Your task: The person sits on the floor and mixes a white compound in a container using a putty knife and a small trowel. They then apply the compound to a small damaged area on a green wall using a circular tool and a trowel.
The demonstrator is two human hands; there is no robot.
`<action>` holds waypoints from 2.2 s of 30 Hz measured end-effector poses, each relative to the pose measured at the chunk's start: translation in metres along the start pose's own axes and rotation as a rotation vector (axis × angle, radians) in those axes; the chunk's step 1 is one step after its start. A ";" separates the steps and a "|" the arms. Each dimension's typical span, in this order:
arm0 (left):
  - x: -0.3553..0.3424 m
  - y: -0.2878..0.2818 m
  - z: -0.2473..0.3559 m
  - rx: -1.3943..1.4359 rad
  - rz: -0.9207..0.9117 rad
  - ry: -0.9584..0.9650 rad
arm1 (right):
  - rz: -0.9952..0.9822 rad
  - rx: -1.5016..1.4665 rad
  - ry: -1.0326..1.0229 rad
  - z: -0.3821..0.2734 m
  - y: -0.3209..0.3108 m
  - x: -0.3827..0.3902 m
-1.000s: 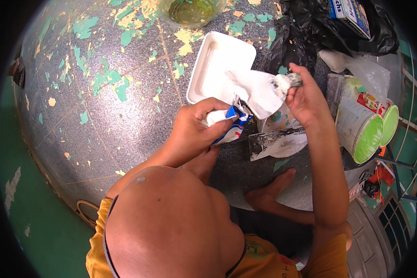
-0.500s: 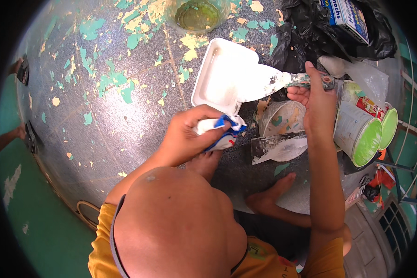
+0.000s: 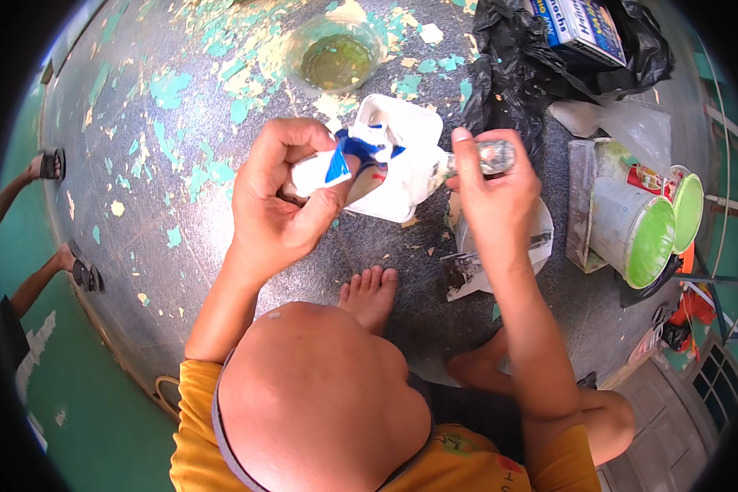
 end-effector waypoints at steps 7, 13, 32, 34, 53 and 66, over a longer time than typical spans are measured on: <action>-0.049 0.033 0.025 -0.115 -0.141 0.078 | -0.088 0.081 -0.344 -0.040 0.012 0.021; -0.092 0.120 0.061 -0.294 -0.455 0.250 | -0.106 0.146 -0.385 -0.040 0.012 0.035; -0.125 0.109 -0.002 -0.481 -0.242 0.060 | -0.181 0.154 -0.436 -0.037 0.003 0.029; -0.102 0.067 -0.011 -0.457 -0.081 -0.065 | -0.143 0.084 -0.418 -0.034 -0.005 0.024; -0.007 0.023 -0.142 -0.489 0.033 -0.439 | -0.194 0.100 -0.410 -0.035 0.003 0.022; -0.004 0.035 -0.145 -0.457 -0.006 -0.480 | -0.190 0.187 -0.467 -0.042 0.000 0.021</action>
Point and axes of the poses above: each hand's wrist, its own x-axis away from the middle knuckle, its own y-axis out of the palm, z = x × y, the point moved 10 cm from there along -x, towards the middle knuckle, and after that the axes turned 13 degrees about -y, right-handed, at the moved point
